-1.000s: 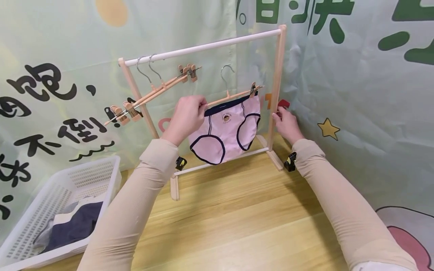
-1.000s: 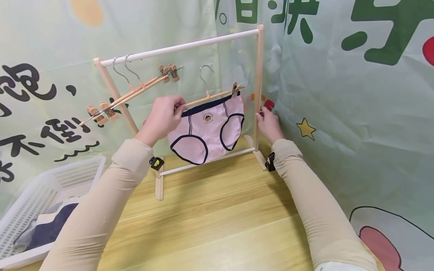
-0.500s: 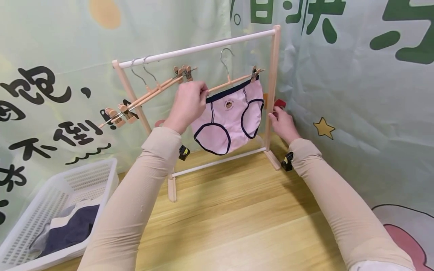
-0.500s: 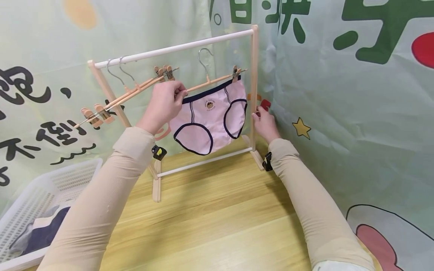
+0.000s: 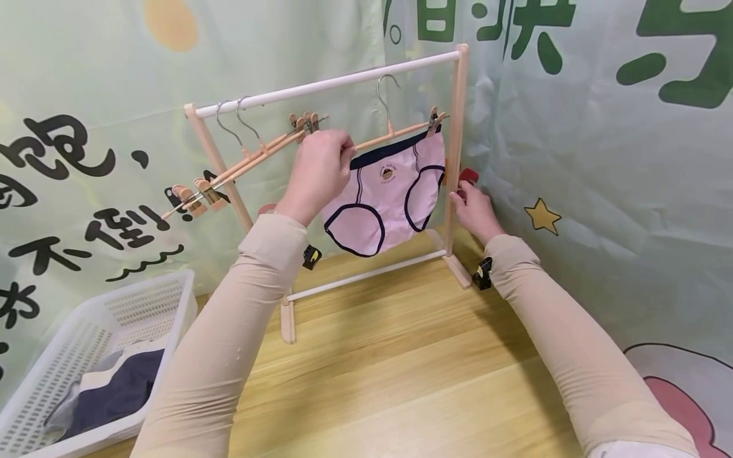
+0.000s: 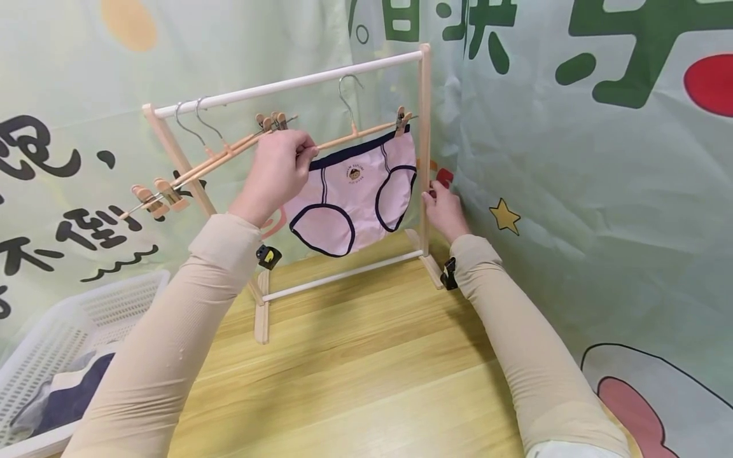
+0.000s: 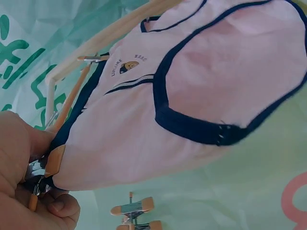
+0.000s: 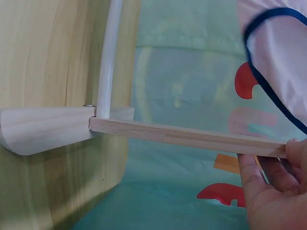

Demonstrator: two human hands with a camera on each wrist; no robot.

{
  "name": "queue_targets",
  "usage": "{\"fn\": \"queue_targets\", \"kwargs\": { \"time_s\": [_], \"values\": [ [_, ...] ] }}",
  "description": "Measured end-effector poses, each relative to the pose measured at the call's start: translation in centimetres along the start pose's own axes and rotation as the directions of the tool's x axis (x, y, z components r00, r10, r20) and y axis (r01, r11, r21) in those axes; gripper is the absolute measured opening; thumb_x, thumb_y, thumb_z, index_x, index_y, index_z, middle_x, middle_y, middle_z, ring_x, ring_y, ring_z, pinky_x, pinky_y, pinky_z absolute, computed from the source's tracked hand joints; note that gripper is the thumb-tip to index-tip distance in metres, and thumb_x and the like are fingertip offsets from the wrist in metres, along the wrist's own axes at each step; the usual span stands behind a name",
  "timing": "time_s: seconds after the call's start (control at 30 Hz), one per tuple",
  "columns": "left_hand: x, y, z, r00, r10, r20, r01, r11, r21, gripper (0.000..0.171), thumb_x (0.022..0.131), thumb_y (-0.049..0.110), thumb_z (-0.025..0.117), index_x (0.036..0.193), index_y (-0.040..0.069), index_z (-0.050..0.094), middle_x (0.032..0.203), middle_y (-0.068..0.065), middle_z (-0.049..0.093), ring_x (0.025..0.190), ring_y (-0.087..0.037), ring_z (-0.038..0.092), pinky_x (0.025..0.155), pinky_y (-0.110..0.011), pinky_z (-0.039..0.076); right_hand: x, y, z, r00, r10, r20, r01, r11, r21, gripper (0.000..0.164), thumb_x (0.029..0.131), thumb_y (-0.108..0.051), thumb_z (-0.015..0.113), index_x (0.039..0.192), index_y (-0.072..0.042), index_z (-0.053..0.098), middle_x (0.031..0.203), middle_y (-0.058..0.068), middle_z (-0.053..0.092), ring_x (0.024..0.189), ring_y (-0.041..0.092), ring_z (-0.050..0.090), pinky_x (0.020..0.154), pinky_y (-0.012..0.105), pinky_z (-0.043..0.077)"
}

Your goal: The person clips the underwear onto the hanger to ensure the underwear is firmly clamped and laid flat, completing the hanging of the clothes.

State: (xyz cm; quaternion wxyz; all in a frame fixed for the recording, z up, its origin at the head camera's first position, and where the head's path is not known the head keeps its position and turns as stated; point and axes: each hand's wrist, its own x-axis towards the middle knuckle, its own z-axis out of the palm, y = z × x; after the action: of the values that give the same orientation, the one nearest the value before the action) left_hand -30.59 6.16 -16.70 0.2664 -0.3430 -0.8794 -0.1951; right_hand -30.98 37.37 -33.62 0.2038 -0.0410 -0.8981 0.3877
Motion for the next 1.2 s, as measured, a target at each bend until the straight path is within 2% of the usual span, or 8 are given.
{"fn": "queue_targets", "kwargs": {
  "time_s": [0.2,0.47,0.7,1.0,1.13,1.2],
  "values": [
    [0.4,0.4,-0.5,0.999,0.003,-0.048,-0.002,1.000,0.010,0.021,0.109,0.013,0.060,0.105,0.001,0.077,0.096,-0.015,0.076,0.091,-0.033,0.068,0.087,-0.046,0.055,0.2,0.2,0.1,1.000,0.004,-0.002,-0.004,1.000,0.004,0.045,0.115,-0.019,0.046,0.152,0.007,0.046,0.146,0.035,0.059,0.138,0.049,0.057,0.118,0.059,0.044],
    [1.4,0.7,-0.6,0.996,-0.029,-0.088,0.029,1.000,0.004,0.024,0.110,0.016,0.060,0.104,0.001,0.078,0.099,-0.014,0.078,0.092,-0.031,0.070,0.091,-0.043,0.055,0.2,0.3,0.1,1.000,-0.003,-0.001,0.003,1.000,0.007,0.045,0.115,-0.019,0.046,0.152,0.007,0.047,0.147,0.034,0.059,0.140,0.049,0.056,0.119,0.058,0.044],
    [2.3,1.1,-0.2,0.997,-0.069,-0.042,0.070,0.998,0.006,0.025,0.111,0.018,0.059,0.108,0.003,0.079,0.102,-0.012,0.078,0.094,-0.028,0.068,0.091,-0.042,0.054,0.2,0.4,0.0,1.000,-0.001,0.017,0.000,1.000,0.026,0.047,0.116,-0.019,0.044,0.154,0.008,0.044,0.150,0.035,0.056,0.142,0.049,0.054,0.119,0.059,0.044],
    [3.2,1.7,1.4,0.999,-0.043,0.022,0.043,0.999,0.002,0.025,0.111,0.017,0.058,0.109,0.003,0.078,0.104,-0.013,0.076,0.101,-0.031,0.068,0.096,-0.043,0.054,0.0,0.6,0.2,1.000,-0.014,-0.004,0.014,1.000,0.016,0.047,0.116,-0.020,0.044,0.153,0.007,0.045,0.147,0.035,0.059,0.138,0.050,0.056,0.117,0.060,0.045],
    [3.1,1.8,1.4,0.999,-0.036,0.036,0.037,0.999,-0.022,0.025,0.111,0.023,0.060,0.122,0.005,0.073,0.112,-0.013,0.071,0.108,-0.030,0.064,0.100,-0.043,0.051,0.0,0.6,0.1,1.000,-0.024,0.002,0.024,1.000,0.001,0.047,0.116,-0.021,0.044,0.153,0.008,0.045,0.147,0.035,0.058,0.139,0.050,0.056,0.117,0.060,0.045],
    [2.7,1.8,1.2,0.999,-0.033,0.043,0.035,0.998,-0.053,0.031,0.110,0.029,0.064,0.131,0.007,0.067,0.116,-0.013,0.066,0.109,-0.029,0.061,0.100,-0.043,0.050,0.1,0.6,0.0,1.000,-0.023,0.005,0.023,1.000,-0.003,0.048,0.116,-0.022,0.044,0.154,0.008,0.044,0.147,0.035,0.058,0.138,0.050,0.056,0.117,0.060,0.045]
  ]
}}
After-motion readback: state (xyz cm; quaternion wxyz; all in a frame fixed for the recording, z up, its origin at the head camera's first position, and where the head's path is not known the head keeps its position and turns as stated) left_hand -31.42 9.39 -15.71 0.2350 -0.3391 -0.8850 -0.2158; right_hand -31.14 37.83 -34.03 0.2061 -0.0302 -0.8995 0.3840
